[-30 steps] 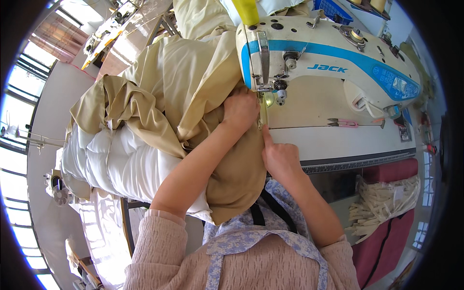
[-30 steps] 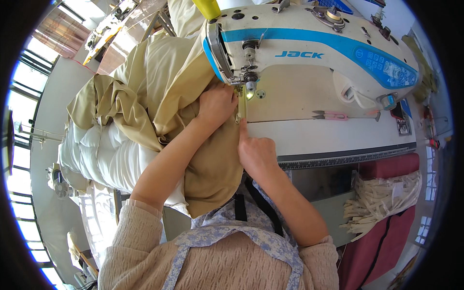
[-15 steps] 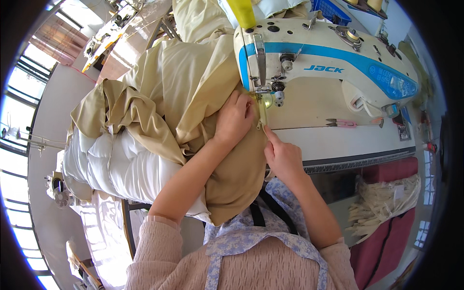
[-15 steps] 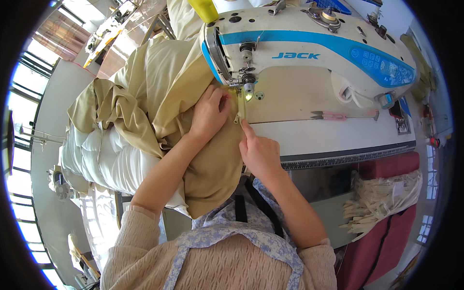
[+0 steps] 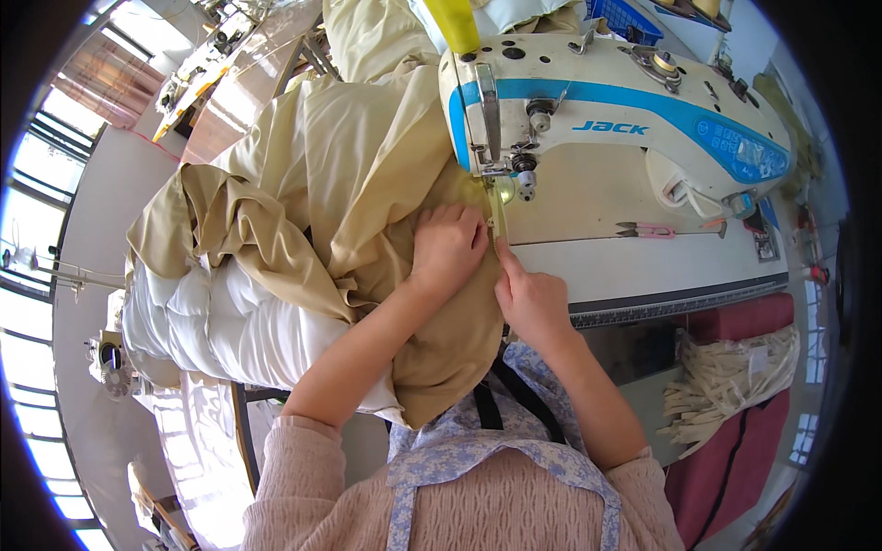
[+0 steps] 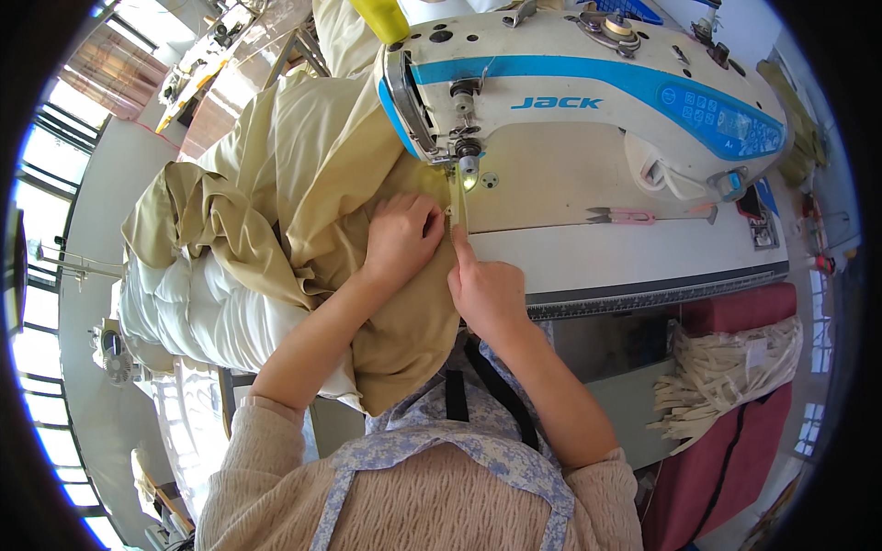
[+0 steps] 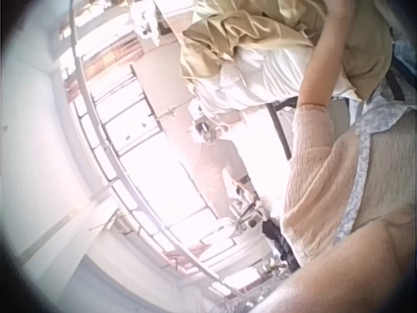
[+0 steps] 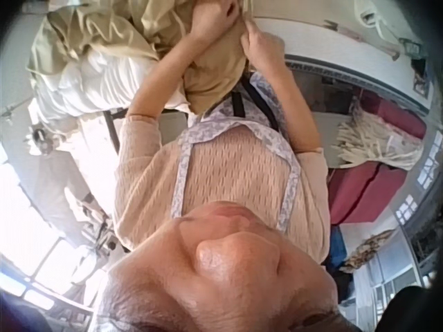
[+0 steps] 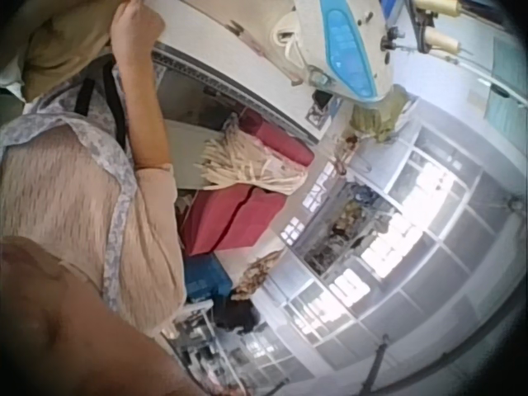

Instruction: The person sews a zipper into a beige fabric item using a sewing machine. They align the zipper, guide the fabric under the needle, and trim excess thread with scissors. The person repeats the process on another section of the item.

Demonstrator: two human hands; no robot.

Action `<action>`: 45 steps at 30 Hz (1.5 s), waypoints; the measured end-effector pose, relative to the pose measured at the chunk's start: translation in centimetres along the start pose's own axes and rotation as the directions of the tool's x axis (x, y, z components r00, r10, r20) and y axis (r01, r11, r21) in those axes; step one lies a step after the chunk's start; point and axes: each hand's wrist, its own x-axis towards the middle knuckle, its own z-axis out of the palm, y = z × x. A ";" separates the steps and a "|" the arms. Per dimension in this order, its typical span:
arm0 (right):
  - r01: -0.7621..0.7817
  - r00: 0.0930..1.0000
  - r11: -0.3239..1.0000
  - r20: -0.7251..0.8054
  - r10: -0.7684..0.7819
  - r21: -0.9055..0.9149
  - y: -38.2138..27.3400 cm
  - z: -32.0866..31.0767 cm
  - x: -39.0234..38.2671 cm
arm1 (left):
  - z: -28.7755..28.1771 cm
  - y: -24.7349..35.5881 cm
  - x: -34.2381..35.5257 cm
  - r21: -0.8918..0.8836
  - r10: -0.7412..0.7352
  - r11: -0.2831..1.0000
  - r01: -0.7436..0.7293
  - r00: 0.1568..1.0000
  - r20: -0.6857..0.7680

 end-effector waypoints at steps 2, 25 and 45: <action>0.033 0.999 0.998 0.003 -0.033 -0.057 -0.2 0.3 -0.1 | 0.5 0.1 0.4 0.072 0.022 0.997 -0.017 0.998 -0.064; 0.037 0.998 0.993 -0.064 -0.029 0.116 0.3 -0.4 -0.1 | 0.4 0.0 0.8 -0.112 -0.083 0.990 0.083 0.997 0.002; -0.015 0.993 0.968 -0.112 0.044 0.252 0.4 -0.2 0.1 | 0.1 0.2 0.5 -0.207 -0.270 0.939 0.275 0.961 0.054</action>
